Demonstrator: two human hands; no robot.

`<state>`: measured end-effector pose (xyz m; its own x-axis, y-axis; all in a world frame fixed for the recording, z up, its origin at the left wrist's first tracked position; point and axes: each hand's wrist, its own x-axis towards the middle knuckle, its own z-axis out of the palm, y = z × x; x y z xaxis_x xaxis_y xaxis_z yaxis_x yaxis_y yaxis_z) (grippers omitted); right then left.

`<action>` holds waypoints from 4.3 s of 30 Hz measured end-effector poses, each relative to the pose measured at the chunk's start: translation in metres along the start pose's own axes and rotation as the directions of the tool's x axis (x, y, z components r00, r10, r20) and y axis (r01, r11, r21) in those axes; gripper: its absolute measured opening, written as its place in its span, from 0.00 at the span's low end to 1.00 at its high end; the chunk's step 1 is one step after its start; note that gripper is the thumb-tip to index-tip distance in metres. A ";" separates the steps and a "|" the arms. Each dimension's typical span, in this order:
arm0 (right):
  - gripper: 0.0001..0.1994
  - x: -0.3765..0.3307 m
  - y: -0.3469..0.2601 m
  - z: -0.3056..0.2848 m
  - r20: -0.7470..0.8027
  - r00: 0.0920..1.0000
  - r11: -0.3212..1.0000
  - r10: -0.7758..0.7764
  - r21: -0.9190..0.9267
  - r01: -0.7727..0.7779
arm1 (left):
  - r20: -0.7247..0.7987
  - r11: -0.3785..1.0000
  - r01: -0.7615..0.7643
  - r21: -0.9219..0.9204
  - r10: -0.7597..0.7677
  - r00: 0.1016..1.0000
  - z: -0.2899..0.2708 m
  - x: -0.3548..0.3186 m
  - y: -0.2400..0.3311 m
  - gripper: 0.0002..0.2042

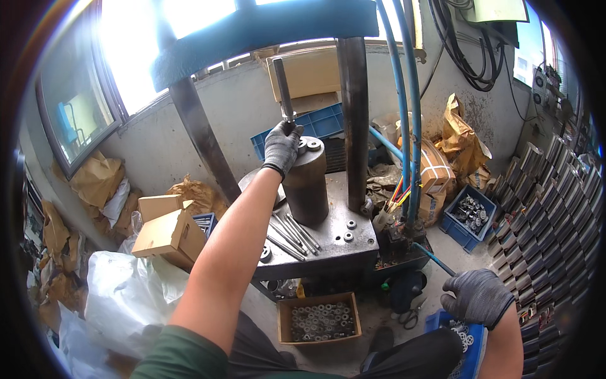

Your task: Assembling long metal bolts into cylindrical housings and using a manual press to secure them.

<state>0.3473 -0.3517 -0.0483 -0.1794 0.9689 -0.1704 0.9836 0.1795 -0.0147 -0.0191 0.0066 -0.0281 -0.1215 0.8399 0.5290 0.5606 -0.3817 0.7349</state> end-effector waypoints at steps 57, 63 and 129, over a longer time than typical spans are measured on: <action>0.12 0.008 -0.002 0.021 -0.671 0.742 0.990 0.005 0.110 0.093 | 0.098 0.986 0.052 -0.157 -0.036 0.995 -0.005 0.005 -0.015 0.16; 0.10 0.122 0.061 -0.063 -0.932 0.359 0.995 -0.051 -0.015 0.102 | 0.133 0.979 0.100 -0.180 -0.077 0.988 -0.007 -0.001 -0.001 0.14; 0.13 -0.032 -0.019 0.033 -0.019 0.997 0.946 0.070 0.320 -0.061 | 0.097 0.978 0.066 -0.198 -0.048 0.994 -0.006 0.014 -0.024 0.22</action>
<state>0.3345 -0.3920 -0.0751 -0.1099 0.9822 -0.1523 0.9462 0.0564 -0.3187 -0.0395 0.0250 -0.0362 -0.0681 0.8907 0.4495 0.3783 -0.3938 0.8377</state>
